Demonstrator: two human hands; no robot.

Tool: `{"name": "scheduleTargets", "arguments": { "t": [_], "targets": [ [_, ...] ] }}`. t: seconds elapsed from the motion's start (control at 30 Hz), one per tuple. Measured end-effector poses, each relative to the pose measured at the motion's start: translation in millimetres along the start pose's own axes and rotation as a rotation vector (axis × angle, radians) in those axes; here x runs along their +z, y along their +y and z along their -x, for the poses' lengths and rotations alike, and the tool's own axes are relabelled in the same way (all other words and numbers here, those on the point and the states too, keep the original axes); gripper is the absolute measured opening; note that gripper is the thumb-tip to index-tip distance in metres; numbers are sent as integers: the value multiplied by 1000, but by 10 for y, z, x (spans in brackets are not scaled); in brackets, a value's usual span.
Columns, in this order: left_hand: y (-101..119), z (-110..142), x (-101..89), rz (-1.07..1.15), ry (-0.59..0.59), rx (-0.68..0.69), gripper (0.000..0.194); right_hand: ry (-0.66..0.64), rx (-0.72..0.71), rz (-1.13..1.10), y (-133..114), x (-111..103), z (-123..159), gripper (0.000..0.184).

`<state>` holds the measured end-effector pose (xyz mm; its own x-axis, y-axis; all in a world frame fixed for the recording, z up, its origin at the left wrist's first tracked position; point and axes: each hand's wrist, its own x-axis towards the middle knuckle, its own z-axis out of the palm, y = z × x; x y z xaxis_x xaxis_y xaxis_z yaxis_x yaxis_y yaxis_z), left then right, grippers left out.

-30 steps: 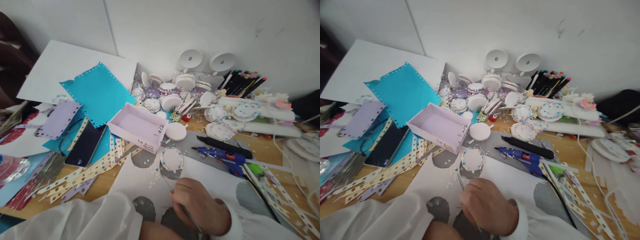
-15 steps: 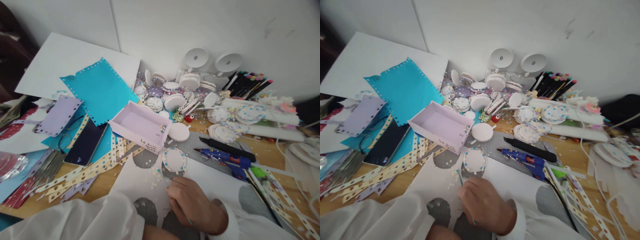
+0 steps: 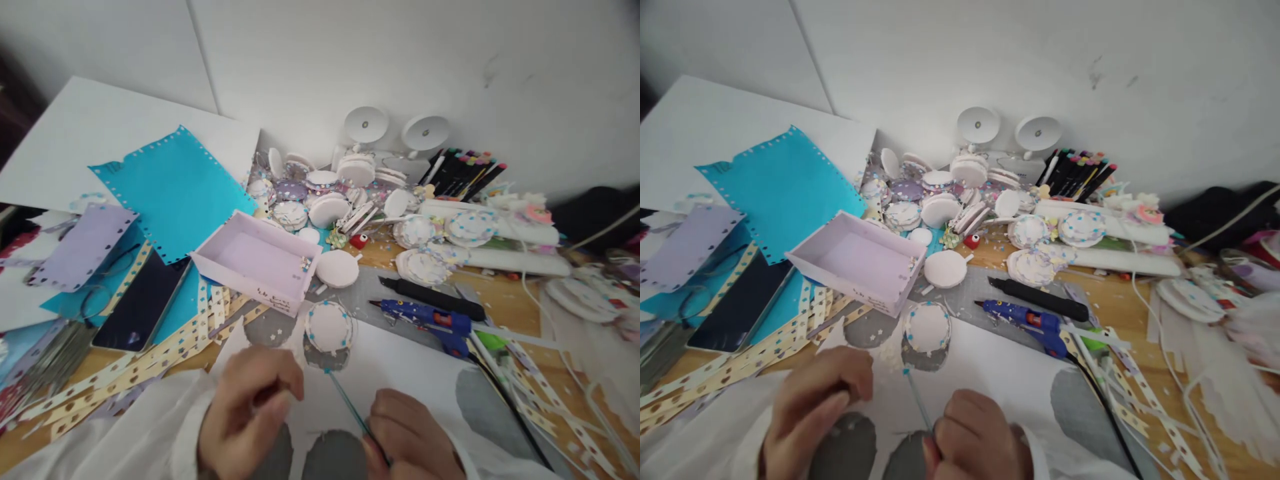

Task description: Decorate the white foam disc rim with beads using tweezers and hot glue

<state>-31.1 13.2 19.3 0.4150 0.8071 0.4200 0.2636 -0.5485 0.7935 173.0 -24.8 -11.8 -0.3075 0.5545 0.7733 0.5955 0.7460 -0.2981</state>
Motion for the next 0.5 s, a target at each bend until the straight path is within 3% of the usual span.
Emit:
{"name": "scheduleTargets", "arguments": {
  "t": [0.13,0.2,0.5],
  "targets": [
    [-72,-141,-34,235,-66,-279,38,90,7,-49,4,21,13,38],
    [-71,-165,1,256,-116,-362,35,67,61,-74,0,-1,-18,35],
    [-66,-155,83,286,-236,-389,26,-154,192,-127,-82,-95,-38,33]
  ]
}}
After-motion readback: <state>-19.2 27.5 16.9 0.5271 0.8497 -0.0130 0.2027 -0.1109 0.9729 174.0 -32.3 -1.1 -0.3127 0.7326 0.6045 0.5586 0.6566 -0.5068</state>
